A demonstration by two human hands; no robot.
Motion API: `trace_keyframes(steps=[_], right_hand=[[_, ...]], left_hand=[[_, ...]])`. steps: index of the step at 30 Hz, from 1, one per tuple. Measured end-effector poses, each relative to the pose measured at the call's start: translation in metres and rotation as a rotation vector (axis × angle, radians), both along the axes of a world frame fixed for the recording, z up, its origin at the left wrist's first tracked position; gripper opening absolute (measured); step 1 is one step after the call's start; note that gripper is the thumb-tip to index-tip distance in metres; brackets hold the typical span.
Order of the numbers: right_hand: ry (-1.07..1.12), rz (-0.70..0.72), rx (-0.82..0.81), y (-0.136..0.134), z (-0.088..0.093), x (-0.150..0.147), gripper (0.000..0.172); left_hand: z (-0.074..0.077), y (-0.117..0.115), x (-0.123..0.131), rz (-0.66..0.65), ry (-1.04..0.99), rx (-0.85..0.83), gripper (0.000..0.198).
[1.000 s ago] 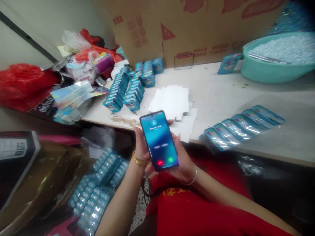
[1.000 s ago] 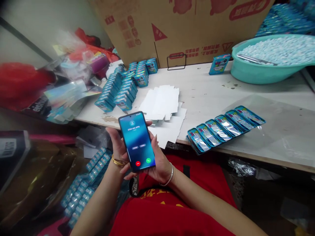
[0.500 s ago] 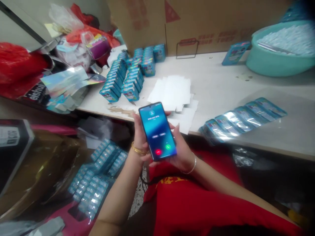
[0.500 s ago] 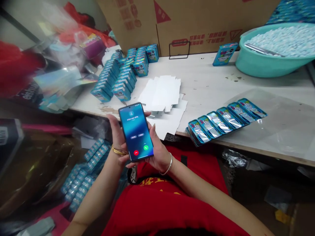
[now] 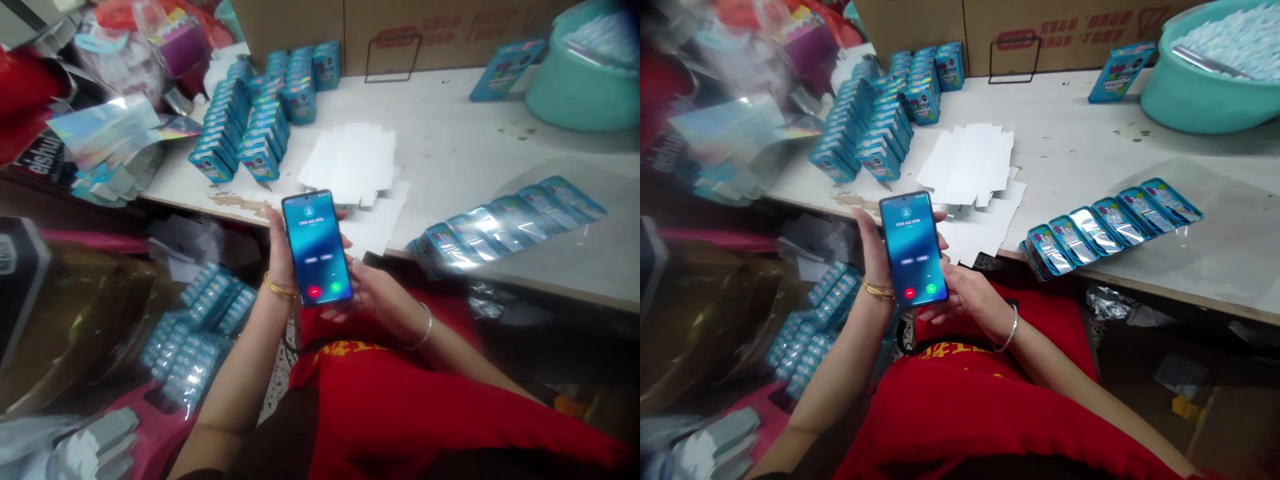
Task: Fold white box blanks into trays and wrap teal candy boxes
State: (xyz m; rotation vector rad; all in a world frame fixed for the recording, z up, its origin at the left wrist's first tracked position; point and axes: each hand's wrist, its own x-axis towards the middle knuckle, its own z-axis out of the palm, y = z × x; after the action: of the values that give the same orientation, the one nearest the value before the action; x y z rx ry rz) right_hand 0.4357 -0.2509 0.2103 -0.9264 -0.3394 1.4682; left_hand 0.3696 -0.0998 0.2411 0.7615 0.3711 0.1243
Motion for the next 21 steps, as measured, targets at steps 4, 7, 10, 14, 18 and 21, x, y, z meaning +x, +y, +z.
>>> trace_keyframes(steps=[4,7,10,14,18,21], right_hand=[[-0.082,0.000,0.052,-0.008,0.008,0.002,0.031],[-0.105,0.027,0.109,-0.010,0.012,0.001,0.038],[-0.133,0.055,0.137,-0.010,0.013,0.001,0.042],[-0.161,0.046,0.138,-0.010,0.013,0.000,0.044],[-0.170,0.040,0.135,-0.009,0.011,0.001,0.044],[-0.167,0.038,0.144,-0.007,0.008,0.001,0.041]], left_hand=[[-0.001,-0.002,0.000,-0.013,0.014,-0.041,0.105],[-0.001,-0.002,0.000,-0.026,-0.002,-0.054,0.105],[-0.001,-0.001,0.000,-0.025,0.000,-0.048,0.106],[-0.001,0.000,-0.001,-0.034,-0.012,-0.066,0.107],[-0.002,0.001,-0.001,-0.043,-0.039,-0.103,0.106],[-0.003,0.002,-0.001,-0.052,-0.053,-0.122,0.106]])
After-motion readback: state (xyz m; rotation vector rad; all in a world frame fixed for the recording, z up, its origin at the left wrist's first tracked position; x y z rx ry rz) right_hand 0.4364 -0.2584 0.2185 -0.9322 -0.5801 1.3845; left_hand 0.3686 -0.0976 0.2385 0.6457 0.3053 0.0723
